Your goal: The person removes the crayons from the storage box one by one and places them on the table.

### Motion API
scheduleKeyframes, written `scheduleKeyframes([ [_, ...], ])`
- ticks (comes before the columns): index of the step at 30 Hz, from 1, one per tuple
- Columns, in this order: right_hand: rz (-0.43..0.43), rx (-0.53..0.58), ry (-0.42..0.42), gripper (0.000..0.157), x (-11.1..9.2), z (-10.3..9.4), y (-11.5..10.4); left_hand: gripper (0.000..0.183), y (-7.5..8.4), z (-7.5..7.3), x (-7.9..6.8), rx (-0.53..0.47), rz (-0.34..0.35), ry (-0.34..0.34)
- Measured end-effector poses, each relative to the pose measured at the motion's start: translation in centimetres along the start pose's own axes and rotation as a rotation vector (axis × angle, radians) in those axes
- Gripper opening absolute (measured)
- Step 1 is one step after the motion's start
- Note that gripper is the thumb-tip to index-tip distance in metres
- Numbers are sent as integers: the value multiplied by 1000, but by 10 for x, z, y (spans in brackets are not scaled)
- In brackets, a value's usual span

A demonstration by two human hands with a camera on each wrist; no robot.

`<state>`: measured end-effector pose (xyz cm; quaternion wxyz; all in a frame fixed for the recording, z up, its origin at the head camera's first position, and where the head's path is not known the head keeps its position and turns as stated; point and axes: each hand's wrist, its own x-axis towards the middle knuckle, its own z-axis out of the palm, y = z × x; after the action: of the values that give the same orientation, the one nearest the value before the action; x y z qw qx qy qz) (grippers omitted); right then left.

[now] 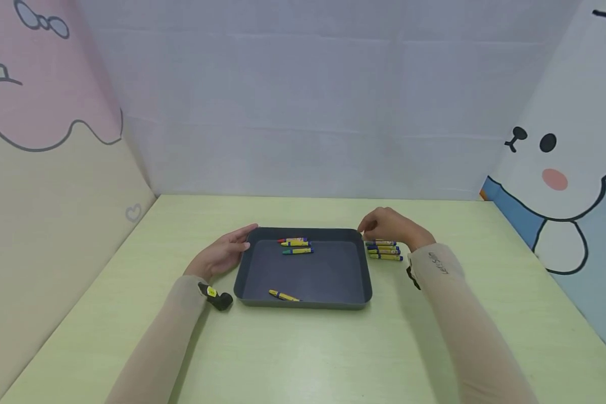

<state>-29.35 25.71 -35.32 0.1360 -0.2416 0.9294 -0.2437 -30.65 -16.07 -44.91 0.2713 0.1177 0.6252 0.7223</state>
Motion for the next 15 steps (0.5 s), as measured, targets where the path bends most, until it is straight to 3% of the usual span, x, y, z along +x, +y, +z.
scheduleKeyframes([
  [15,-82,-7,-17,28,38,9,-41,63,0,2,-1,-6,3,17],
])
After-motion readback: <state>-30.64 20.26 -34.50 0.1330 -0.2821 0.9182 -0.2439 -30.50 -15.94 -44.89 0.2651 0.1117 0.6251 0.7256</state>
